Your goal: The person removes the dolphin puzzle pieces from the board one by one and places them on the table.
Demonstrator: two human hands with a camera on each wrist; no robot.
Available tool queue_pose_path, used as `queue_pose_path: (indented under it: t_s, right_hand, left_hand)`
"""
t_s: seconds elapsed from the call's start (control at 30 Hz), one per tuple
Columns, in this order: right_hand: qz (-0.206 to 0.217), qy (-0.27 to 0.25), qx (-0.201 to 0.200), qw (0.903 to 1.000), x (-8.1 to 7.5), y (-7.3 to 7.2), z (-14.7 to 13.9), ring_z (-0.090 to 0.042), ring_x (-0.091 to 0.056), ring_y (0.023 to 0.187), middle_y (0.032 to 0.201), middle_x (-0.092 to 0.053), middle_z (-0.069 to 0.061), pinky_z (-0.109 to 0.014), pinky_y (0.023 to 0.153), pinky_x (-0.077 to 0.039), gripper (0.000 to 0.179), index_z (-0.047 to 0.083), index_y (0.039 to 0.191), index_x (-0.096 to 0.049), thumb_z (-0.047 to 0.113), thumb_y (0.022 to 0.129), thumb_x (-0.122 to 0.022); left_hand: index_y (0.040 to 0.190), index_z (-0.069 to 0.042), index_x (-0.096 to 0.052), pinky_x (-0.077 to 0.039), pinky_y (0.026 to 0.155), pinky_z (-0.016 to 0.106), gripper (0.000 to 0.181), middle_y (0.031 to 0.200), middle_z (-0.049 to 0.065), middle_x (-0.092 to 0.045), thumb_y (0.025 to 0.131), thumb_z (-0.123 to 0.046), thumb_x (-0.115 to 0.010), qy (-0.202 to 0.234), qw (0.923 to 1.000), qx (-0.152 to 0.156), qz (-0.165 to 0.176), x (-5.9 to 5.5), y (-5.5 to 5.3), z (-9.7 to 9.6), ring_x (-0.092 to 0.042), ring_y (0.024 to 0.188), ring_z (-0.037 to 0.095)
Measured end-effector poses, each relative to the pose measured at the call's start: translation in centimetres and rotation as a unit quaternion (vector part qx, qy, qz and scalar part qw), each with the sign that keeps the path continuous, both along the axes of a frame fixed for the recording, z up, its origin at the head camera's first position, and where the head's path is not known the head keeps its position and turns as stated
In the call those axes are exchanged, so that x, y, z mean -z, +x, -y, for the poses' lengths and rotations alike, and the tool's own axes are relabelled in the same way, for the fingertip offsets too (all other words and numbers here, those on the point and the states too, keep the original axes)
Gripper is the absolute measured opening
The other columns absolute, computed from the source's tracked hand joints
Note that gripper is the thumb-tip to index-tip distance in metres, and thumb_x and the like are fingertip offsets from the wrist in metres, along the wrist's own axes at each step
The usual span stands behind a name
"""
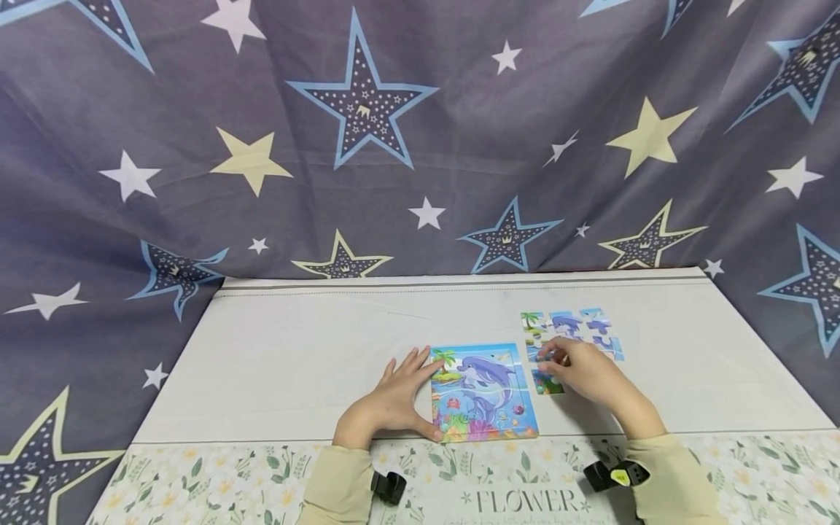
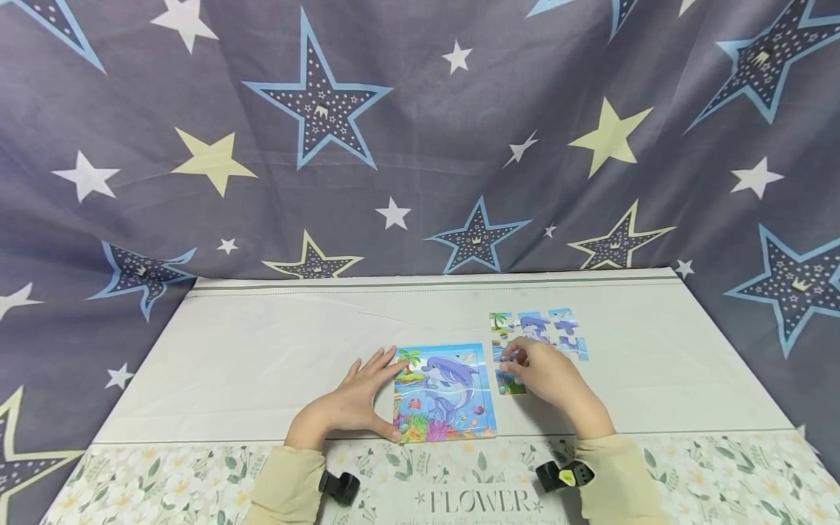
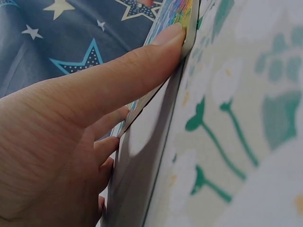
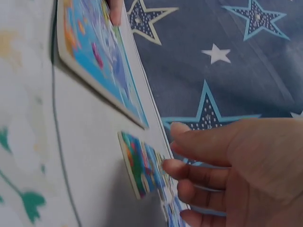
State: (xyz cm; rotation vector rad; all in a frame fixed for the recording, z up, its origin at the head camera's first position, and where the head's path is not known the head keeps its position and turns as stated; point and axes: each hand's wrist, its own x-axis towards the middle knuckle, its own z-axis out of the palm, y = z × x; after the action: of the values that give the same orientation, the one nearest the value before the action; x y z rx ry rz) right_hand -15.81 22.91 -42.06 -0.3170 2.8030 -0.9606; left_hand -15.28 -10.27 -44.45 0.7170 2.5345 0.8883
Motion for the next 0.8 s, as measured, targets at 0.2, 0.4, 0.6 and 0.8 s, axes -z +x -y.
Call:
queue_pose_path:
  t_s: [0.2, 0.4, 0.6, 0.8]
  right_hand:
    - [-0.016, -0.030, -0.024, 0.9991, -0.3, 0.4, 1.6, -0.013, -0.054, 0.065, 0.081, -0.059, 0.003, -0.028, 0.055, -0.044, 0.020, 0.004, 0.111, -0.067, 0.015, 0.094, -0.068]
    - [-0.022, -0.044, -0.050, 0.9976, -0.4, 1.1, 3.4, -0.012, -0.052, 0.064, 0.083, -0.058, 0.004, -0.027, 0.053, -0.044, 0.018, 0.007, 0.109, -0.068, 0.015, 0.093, -0.070]
    - [-0.008, -0.032, -0.074, 0.9968, -0.2, 1.8, 5.1, -0.009, -0.052, 0.064, 0.082, -0.059, 0.007, -0.028, 0.054, -0.044, 0.022, 0.011, 0.112, -0.068, 0.020, 0.092, -0.072]
    - [-0.001, -0.020, -0.108, 0.9939, 0.2, 2.4, 6.6, -0.008, -0.050, 0.066, 0.088, -0.060, 0.008, -0.027, 0.055, -0.045, 0.027, 0.013, 0.111, -0.068, 0.021, 0.088, -0.077]
  left_hand:
    - [0.155, -0.011, -0.035, 0.004, 0.119, 0.058, 0.116, 0.164, 0.016, -0.014, 0.059, -0.037, -0.095, -0.002, 1.0000, 0.000, 0.002, -0.1, 0.0, -0.1, -0.005, 0.151, 0.034]
    - [0.155, -0.012, -0.035, 0.004, 0.119, 0.057, 0.115, 0.164, 0.015, -0.014, 0.060, -0.037, -0.095, -0.003, 1.0000, -0.001, 0.004, 0.0, 0.0, -0.1, -0.005, 0.151, 0.034]
    - [0.155, -0.014, -0.035, 0.005, 0.119, 0.056, 0.115, 0.164, 0.013, -0.013, 0.059, -0.037, -0.095, -0.005, 1.0000, -0.002, 0.006, 0.1, 0.0, 0.0, -0.004, 0.151, 0.033]
    - [0.155, -0.014, -0.036, 0.004, 0.119, 0.056, 0.114, 0.164, 0.014, -0.014, 0.060, -0.036, -0.095, -0.002, 1.0000, -0.004, 0.006, 0.2, -0.1, 0.0, -0.005, 0.151, 0.033]
